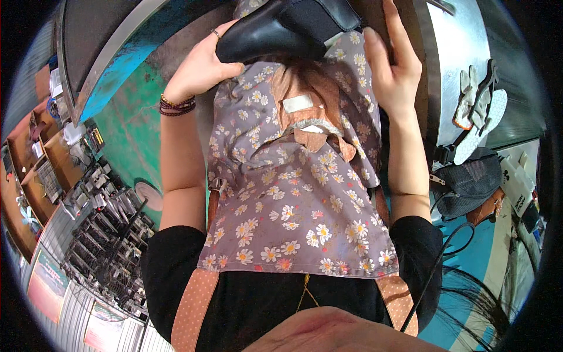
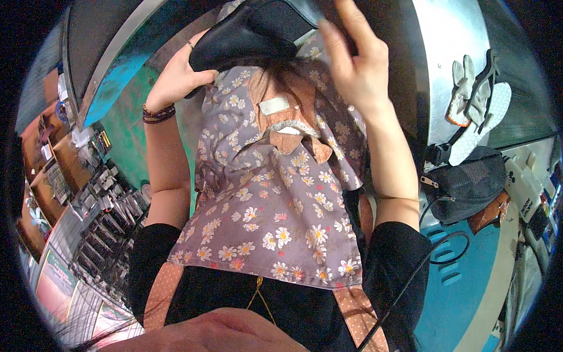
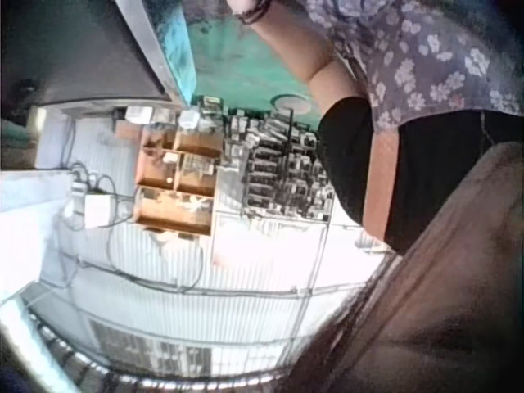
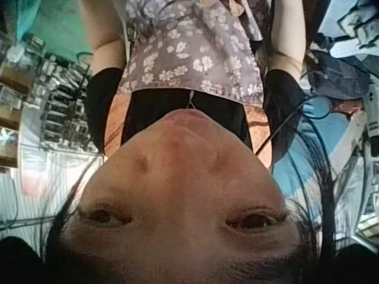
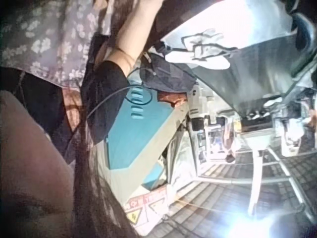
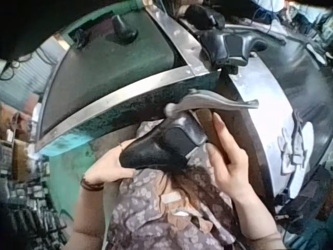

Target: Using a hammer to secure or shape shoe uppers onto lasts on a conveyor belt.

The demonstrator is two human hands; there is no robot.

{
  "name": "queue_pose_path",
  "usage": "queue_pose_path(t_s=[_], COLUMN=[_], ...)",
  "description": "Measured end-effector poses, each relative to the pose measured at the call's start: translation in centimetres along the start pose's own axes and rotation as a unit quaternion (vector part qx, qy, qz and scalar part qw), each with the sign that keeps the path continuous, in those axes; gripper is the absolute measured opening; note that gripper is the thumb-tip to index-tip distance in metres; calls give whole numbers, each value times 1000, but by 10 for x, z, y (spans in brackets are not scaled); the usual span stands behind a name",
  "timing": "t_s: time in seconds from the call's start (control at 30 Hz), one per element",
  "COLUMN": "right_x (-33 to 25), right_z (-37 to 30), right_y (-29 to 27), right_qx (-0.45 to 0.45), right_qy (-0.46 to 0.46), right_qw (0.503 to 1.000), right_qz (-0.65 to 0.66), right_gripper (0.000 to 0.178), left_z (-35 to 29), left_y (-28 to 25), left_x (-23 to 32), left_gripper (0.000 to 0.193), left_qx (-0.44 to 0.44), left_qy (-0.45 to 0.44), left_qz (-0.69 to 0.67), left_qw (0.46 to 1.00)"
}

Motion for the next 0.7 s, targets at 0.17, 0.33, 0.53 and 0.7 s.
queue_pose_path(t_s=[0.17, 0.33, 0.53, 0.7], right_x=[-6, -14, -10, -24], right_z=[-22, -32, -49, -38], right_y=[59, 69, 75, 66], right_qx=[-155, -248, -190, -158], right_qy=[-42, 33, 5, -30], right_qw=[982, 954, 976, 983], right_qz=[-100, -166, -107, -93], right_gripper=[55, 46, 44, 42], left_z=[0, -4, 2, 2], left_y=[1, 4, 5, -4], left_x=[8, 2, -2, 18], left_gripper=[77, 78, 75, 75], left_qx=[31, 10, 1, -12], left_qy=[47, 20, 39, 24], left_qz=[35, 30, -4, 1], left_qw=[998, 999, 999, 1000])
Point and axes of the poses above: each hand's wrist, its own z-axis towards the middle knuckle, its own y-axis out of the palm, x = y × z, the point moved 8 cm from there along z, towards the middle knuckle, and after that the axes turned 8 degrees about -x, right-handed, at the moved point
